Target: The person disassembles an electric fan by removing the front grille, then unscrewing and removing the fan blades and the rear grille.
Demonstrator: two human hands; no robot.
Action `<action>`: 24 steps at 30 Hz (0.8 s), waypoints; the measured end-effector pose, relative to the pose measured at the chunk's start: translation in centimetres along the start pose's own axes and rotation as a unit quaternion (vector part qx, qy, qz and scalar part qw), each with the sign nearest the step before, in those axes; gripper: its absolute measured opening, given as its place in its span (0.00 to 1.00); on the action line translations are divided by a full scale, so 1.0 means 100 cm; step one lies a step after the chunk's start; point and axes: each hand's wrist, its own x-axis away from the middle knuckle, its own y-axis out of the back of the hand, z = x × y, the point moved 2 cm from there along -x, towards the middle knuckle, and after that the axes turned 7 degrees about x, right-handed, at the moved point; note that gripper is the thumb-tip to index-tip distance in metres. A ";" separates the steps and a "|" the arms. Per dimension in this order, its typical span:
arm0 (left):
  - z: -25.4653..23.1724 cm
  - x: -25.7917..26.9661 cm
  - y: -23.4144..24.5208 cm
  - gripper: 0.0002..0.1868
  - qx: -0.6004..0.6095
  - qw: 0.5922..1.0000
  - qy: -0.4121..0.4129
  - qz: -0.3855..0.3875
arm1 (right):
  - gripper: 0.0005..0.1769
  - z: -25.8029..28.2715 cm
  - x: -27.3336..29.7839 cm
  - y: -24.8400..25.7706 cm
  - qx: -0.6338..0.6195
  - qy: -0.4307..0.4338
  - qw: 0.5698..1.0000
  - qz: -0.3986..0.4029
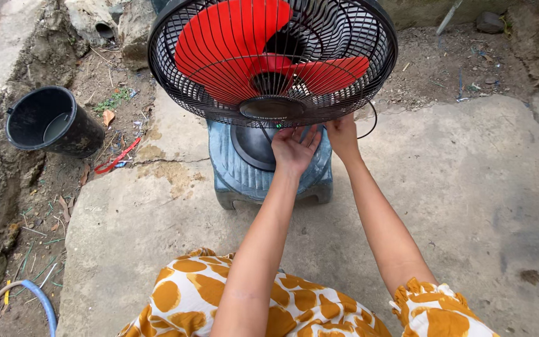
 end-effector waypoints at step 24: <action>-0.021 -0.071 0.050 0.19 0.154 0.981 0.085 -0.076 | 0.18 -0.059 0.003 -0.012 0.351 0.169 0.921 -0.021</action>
